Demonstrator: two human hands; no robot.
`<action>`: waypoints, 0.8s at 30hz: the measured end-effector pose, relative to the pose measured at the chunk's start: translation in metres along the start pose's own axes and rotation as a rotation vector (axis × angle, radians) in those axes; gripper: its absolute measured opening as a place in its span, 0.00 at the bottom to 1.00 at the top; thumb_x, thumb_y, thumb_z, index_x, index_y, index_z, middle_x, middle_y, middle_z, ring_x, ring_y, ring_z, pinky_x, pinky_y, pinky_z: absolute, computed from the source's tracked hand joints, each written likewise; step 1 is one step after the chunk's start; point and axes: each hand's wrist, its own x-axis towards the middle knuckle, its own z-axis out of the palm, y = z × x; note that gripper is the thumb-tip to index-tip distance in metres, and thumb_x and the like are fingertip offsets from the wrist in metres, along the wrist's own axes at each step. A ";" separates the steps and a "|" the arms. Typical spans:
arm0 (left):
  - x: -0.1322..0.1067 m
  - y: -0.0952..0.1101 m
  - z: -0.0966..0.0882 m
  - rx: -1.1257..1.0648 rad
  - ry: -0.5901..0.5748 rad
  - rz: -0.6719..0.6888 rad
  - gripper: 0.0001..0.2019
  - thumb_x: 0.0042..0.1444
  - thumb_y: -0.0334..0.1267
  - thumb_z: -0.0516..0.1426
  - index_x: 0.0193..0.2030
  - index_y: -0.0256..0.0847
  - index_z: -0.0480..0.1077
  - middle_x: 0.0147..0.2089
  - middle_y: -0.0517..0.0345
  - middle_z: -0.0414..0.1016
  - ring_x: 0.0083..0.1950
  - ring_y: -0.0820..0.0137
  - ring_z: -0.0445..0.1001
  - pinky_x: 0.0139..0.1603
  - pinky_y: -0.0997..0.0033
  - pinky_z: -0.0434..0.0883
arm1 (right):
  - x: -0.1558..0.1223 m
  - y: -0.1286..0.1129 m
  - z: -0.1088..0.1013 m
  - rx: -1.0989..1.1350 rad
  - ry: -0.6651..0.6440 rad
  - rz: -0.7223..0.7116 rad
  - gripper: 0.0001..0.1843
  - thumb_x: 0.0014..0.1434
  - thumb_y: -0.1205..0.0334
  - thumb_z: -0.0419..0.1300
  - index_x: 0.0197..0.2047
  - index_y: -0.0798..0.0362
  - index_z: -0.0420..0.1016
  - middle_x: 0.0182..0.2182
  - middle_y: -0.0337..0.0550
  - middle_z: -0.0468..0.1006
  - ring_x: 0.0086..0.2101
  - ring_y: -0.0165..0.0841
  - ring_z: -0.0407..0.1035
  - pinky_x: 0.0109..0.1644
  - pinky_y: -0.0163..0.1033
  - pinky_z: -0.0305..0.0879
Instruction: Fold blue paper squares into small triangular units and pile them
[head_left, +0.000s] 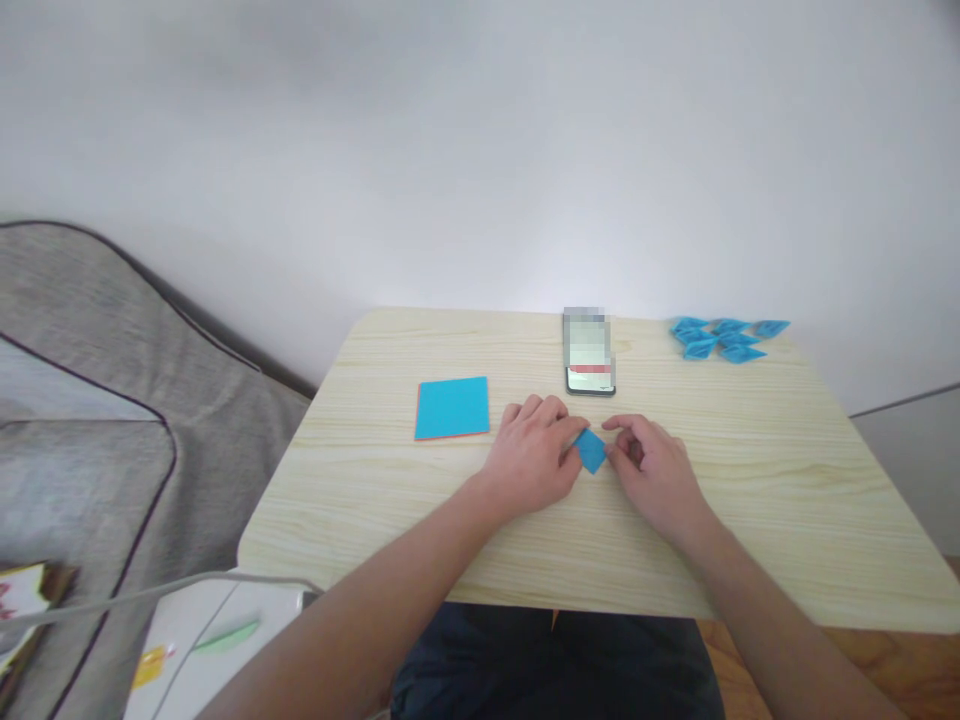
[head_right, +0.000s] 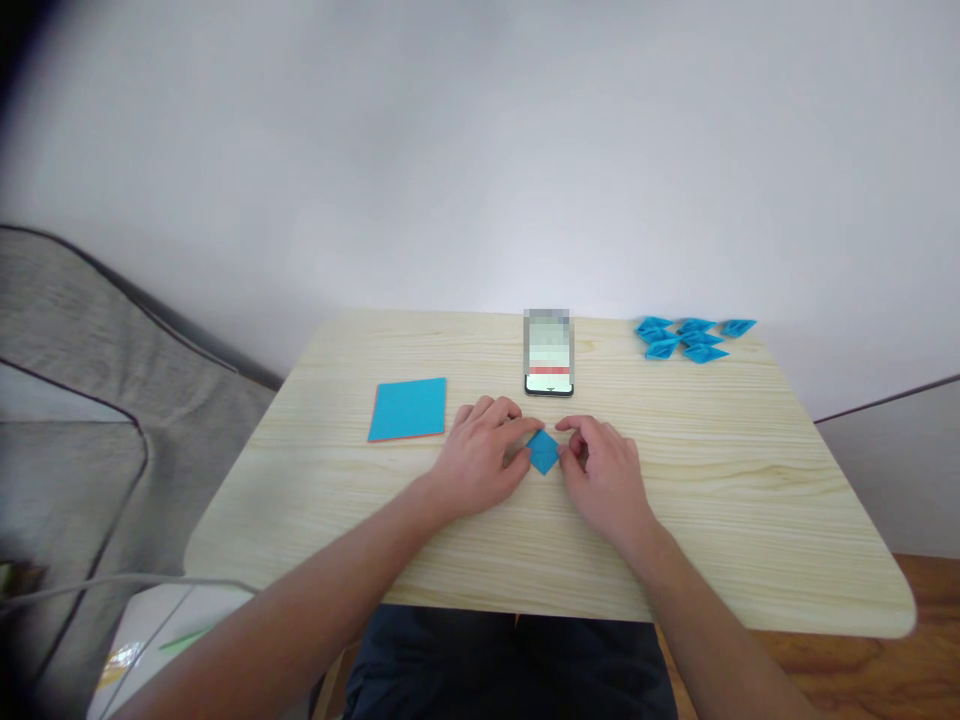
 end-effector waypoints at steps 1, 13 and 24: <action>0.000 0.001 0.000 -0.005 0.002 0.003 0.14 0.62 0.37 0.57 0.54 0.50 0.74 0.52 0.53 0.72 0.55 0.57 0.67 0.54 0.53 0.64 | -0.001 0.000 0.001 0.007 0.011 0.000 0.13 0.62 0.62 0.58 0.50 0.47 0.74 0.29 0.38 0.75 0.33 0.37 0.70 0.38 0.42 0.60; 0.000 0.001 0.003 -0.318 0.035 -0.007 0.04 0.63 0.32 0.57 0.43 0.44 0.69 0.42 0.59 0.76 0.48 0.64 0.71 0.53 0.58 0.64 | -0.004 -0.005 0.002 0.014 0.080 -0.105 0.07 0.63 0.58 0.62 0.45 0.46 0.78 0.41 0.45 0.79 0.42 0.41 0.72 0.46 0.47 0.65; 0.000 -0.010 0.001 -0.521 0.246 -0.055 0.02 0.61 0.34 0.61 0.39 0.44 0.72 0.43 0.57 0.75 0.50 0.64 0.71 0.55 0.60 0.67 | 0.001 -0.020 0.004 0.336 0.120 -0.134 0.04 0.65 0.61 0.63 0.44 0.46 0.77 0.42 0.41 0.80 0.43 0.37 0.74 0.50 0.45 0.70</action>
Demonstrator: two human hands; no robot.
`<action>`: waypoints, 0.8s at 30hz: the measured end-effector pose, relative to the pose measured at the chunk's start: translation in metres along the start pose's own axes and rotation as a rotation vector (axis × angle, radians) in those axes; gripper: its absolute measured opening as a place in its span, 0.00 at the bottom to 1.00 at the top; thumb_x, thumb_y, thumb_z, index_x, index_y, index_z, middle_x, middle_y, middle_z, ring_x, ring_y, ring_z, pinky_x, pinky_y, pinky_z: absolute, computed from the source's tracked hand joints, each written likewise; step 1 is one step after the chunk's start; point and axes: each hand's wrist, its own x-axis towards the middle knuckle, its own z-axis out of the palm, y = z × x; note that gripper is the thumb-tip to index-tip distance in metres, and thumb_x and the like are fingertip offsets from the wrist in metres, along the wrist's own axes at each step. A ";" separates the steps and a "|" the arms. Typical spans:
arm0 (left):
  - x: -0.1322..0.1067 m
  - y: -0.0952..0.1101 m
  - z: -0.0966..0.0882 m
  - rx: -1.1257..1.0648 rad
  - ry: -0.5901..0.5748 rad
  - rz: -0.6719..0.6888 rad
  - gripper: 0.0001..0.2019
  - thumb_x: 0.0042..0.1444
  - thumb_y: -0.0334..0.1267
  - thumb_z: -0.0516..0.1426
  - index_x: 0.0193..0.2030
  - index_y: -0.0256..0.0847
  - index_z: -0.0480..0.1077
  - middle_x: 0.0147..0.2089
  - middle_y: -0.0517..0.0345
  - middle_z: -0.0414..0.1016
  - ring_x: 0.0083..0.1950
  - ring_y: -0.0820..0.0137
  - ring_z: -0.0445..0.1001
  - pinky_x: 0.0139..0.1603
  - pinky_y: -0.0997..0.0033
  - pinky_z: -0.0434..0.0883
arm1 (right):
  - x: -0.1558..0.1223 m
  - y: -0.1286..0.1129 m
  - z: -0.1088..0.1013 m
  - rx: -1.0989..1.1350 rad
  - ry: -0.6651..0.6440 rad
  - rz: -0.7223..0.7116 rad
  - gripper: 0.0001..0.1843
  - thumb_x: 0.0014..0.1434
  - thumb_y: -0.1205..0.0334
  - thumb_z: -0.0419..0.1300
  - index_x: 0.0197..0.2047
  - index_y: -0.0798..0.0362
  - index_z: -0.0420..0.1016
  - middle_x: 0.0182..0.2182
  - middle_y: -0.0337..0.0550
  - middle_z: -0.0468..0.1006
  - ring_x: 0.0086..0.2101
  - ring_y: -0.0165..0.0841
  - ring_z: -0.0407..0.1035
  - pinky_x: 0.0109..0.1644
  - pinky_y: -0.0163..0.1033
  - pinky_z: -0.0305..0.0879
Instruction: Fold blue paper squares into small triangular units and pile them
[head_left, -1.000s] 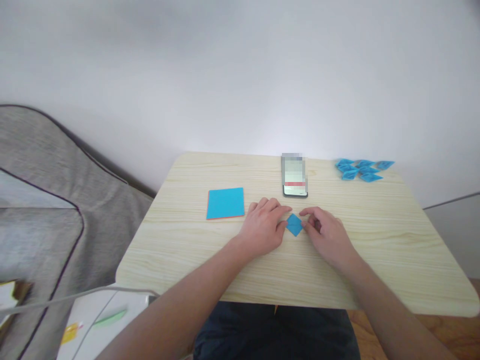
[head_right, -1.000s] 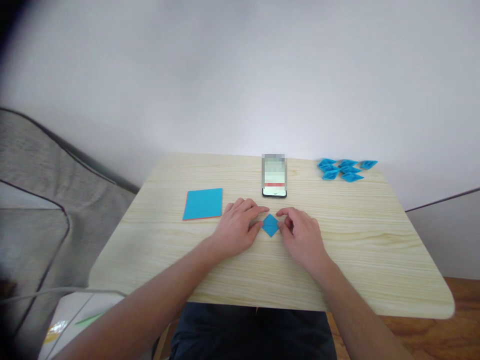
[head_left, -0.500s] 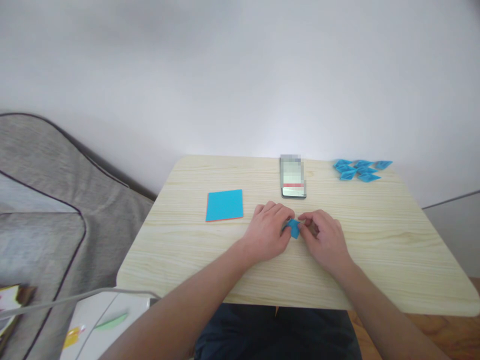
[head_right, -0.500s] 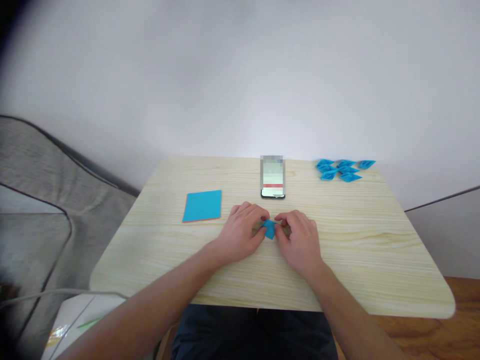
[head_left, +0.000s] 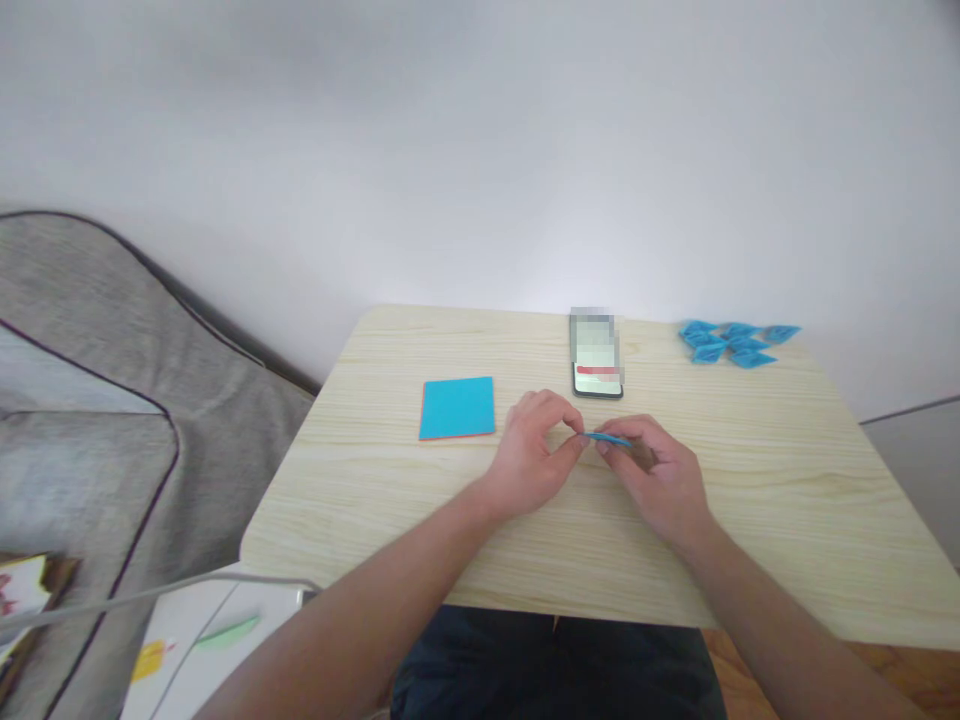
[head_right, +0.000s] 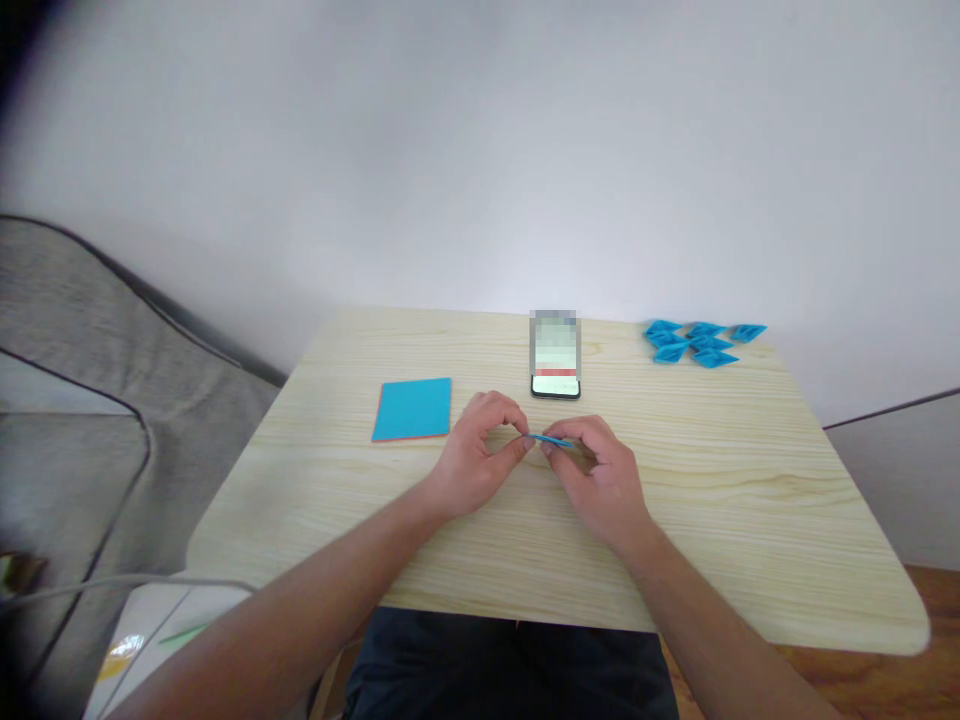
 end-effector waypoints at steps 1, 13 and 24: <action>-0.001 0.001 0.000 0.055 0.009 0.005 0.02 0.60 0.35 0.62 0.40 0.44 0.73 0.44 0.57 0.75 0.51 0.63 0.71 0.55 0.59 0.67 | 0.000 0.000 -0.001 -0.049 0.011 -0.048 0.04 0.65 0.62 0.62 0.44 0.46 0.77 0.41 0.41 0.80 0.43 0.37 0.74 0.50 0.45 0.69; -0.003 -0.002 0.002 0.405 -0.183 0.139 0.05 0.63 0.36 0.59 0.40 0.46 0.77 0.45 0.59 0.78 0.52 0.62 0.69 0.52 0.56 0.62 | -0.007 0.006 0.001 -0.604 -0.048 -0.288 0.06 0.62 0.67 0.62 0.40 0.48 0.78 0.40 0.42 0.82 0.45 0.42 0.71 0.49 0.50 0.63; -0.003 -0.003 0.001 0.421 -0.176 0.038 0.06 0.66 0.41 0.58 0.41 0.47 0.77 0.46 0.59 0.76 0.52 0.62 0.68 0.51 0.56 0.63 | -0.008 0.020 -0.011 -0.459 -0.043 -0.137 0.06 0.66 0.57 0.63 0.41 0.46 0.81 0.41 0.42 0.80 0.45 0.41 0.71 0.53 0.50 0.66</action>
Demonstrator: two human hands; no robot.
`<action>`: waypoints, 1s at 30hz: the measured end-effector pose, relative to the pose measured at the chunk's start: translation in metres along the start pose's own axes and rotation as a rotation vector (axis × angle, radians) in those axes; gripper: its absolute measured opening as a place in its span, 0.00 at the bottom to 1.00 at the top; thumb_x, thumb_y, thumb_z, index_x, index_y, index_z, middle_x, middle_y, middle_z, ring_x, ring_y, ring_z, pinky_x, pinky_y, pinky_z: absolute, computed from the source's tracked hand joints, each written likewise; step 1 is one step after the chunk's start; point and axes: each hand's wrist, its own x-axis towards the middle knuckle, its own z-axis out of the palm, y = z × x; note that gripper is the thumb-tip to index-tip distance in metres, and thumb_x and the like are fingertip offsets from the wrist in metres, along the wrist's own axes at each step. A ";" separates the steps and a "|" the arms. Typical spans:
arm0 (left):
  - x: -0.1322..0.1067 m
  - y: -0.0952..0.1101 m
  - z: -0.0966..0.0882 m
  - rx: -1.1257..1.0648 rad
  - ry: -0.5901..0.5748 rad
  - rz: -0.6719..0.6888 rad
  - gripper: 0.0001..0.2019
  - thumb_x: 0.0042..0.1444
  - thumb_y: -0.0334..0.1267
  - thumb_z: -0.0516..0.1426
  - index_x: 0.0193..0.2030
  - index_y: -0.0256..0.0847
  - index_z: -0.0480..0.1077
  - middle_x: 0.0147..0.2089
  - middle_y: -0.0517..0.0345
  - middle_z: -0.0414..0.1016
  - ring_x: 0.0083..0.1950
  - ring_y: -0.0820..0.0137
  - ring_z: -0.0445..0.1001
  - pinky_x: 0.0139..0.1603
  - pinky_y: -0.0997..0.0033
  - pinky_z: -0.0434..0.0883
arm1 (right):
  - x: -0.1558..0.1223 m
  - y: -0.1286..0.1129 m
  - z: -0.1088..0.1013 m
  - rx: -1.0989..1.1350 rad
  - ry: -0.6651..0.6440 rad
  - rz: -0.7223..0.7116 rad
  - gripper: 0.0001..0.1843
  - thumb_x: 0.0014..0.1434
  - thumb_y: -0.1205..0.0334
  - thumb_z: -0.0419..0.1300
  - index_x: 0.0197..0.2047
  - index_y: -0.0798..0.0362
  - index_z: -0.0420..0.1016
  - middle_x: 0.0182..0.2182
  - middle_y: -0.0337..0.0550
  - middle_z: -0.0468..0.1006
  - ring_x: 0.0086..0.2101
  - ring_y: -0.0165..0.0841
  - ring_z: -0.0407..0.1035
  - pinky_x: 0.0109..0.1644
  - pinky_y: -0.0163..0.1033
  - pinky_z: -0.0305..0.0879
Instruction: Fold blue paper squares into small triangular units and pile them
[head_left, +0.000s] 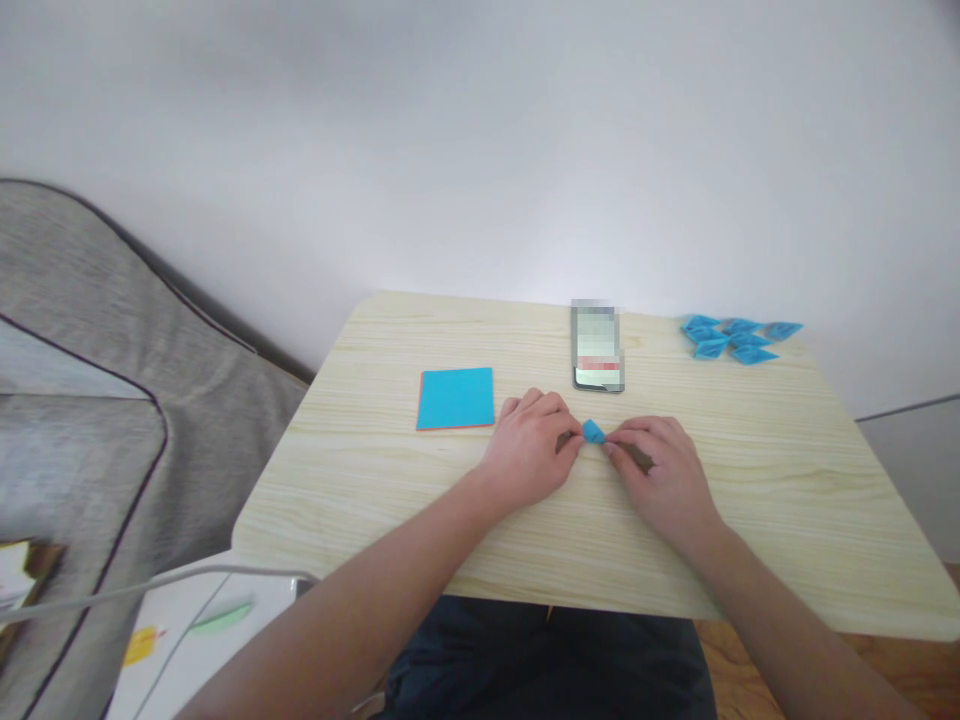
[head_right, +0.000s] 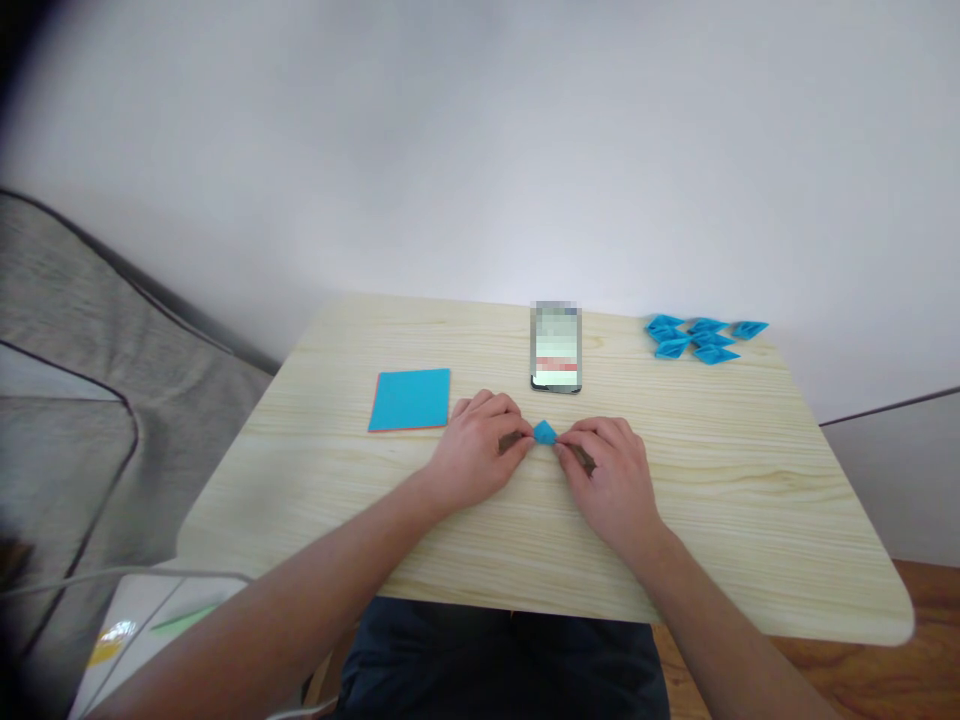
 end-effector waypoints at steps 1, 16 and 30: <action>0.000 0.000 0.000 0.001 -0.001 -0.008 0.06 0.66 0.41 0.58 0.41 0.47 0.77 0.46 0.59 0.76 0.52 0.62 0.68 0.51 0.56 0.63 | 0.000 0.000 0.000 -0.007 -0.009 0.013 0.06 0.66 0.56 0.62 0.41 0.46 0.81 0.41 0.42 0.80 0.45 0.41 0.71 0.53 0.51 0.65; 0.003 0.006 0.006 0.090 -0.013 -0.095 0.08 0.68 0.44 0.56 0.40 0.44 0.73 0.47 0.56 0.74 0.53 0.60 0.68 0.51 0.55 0.63 | 0.006 -0.015 0.008 -0.210 -0.047 0.152 0.09 0.67 0.53 0.59 0.40 0.49 0.76 0.45 0.46 0.75 0.47 0.43 0.68 0.49 0.49 0.62; 0.001 0.007 0.004 0.138 -0.006 -0.125 0.09 0.68 0.44 0.55 0.39 0.43 0.71 0.47 0.51 0.72 0.52 0.57 0.67 0.50 0.52 0.63 | 0.006 -0.014 0.009 -0.142 0.027 0.191 0.11 0.64 0.50 0.62 0.35 0.47 0.77 0.43 0.46 0.77 0.44 0.44 0.68 0.43 0.49 0.59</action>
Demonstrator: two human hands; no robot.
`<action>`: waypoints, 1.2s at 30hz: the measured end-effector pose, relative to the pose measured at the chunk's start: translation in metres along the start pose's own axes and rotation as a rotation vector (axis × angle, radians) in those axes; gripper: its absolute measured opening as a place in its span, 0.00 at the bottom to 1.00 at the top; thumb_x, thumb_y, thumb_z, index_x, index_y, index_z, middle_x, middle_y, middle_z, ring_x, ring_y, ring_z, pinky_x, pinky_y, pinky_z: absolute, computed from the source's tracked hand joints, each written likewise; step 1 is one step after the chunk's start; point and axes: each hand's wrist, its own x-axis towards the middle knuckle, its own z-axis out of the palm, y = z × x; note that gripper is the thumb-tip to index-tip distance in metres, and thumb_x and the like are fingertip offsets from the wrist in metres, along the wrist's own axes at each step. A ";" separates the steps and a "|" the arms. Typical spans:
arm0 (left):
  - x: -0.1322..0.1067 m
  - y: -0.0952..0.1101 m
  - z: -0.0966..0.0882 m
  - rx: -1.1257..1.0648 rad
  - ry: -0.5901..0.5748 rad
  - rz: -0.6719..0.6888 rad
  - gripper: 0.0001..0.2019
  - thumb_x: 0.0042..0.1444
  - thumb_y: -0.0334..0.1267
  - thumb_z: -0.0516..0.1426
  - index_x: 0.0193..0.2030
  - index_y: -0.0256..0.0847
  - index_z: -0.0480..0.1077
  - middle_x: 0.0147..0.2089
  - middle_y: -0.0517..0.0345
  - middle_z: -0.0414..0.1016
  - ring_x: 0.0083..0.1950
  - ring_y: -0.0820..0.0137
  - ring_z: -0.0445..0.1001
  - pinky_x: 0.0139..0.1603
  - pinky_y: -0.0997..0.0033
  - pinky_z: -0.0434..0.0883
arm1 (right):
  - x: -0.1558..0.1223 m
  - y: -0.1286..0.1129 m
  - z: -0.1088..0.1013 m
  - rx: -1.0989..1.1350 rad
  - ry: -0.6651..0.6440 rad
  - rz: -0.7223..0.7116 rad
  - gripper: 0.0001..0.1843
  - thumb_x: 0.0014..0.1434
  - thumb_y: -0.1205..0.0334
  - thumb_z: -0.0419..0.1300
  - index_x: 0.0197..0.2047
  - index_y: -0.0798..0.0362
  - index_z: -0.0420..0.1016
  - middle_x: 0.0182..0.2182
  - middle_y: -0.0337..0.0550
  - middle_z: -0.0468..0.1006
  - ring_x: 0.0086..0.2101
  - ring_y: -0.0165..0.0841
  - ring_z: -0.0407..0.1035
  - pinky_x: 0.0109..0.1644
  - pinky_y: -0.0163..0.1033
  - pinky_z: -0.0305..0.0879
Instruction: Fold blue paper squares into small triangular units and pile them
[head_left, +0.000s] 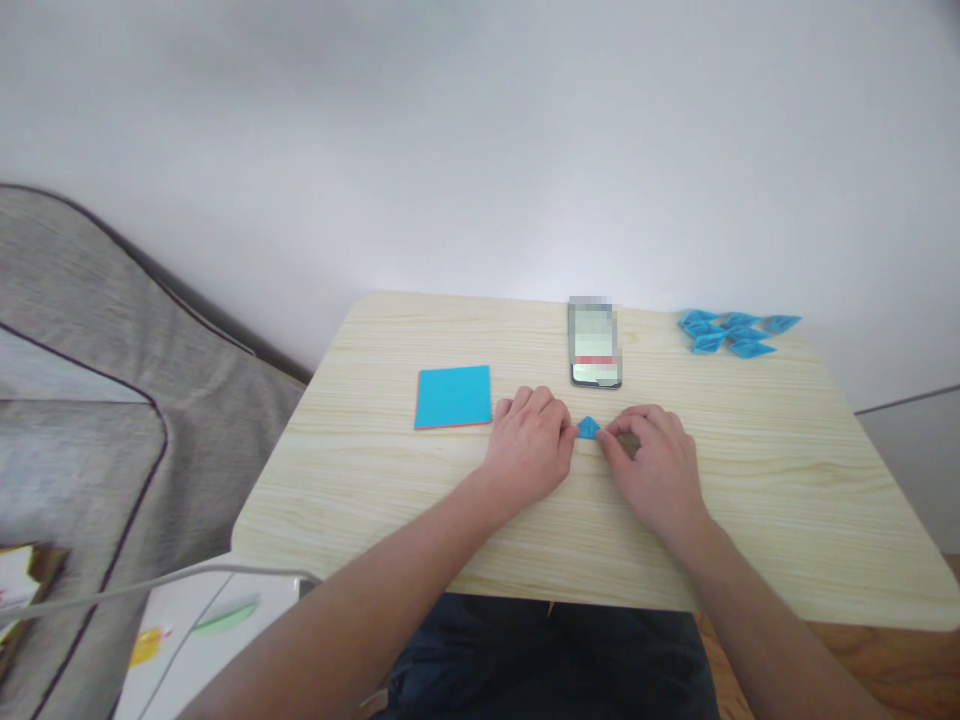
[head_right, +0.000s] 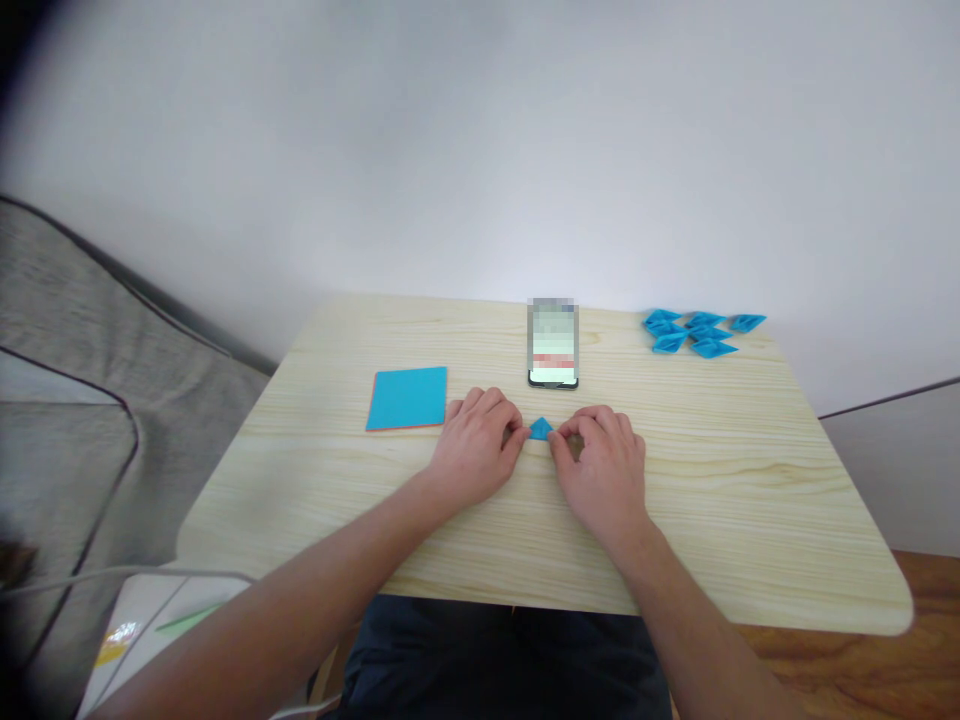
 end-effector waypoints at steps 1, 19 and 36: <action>0.000 0.000 0.000 -0.005 -0.002 -0.001 0.08 0.67 0.43 0.56 0.40 0.43 0.71 0.47 0.52 0.72 0.53 0.57 0.67 0.50 0.52 0.63 | 0.000 0.000 0.000 0.000 0.000 0.008 0.11 0.64 0.50 0.62 0.35 0.47 0.77 0.43 0.46 0.77 0.44 0.44 0.68 0.43 0.49 0.59; -0.001 -0.010 -0.010 -0.174 -0.048 0.122 0.20 0.64 0.31 0.55 0.59 0.56 0.73 0.55 0.60 0.76 0.57 0.61 0.67 0.55 0.54 0.63 | -0.003 0.002 0.000 0.011 -0.006 -0.004 0.09 0.66 0.50 0.61 0.42 0.43 0.80 0.42 0.45 0.76 0.44 0.44 0.67 0.45 0.50 0.59; -0.005 -0.006 -0.013 -0.132 -0.063 0.211 0.15 0.62 0.36 0.59 0.53 0.54 0.78 0.55 0.58 0.76 0.56 0.60 0.68 0.58 0.53 0.62 | -0.004 0.008 -0.002 0.031 -0.021 -0.035 0.08 0.67 0.54 0.59 0.42 0.45 0.78 0.43 0.46 0.77 0.45 0.44 0.68 0.49 0.51 0.62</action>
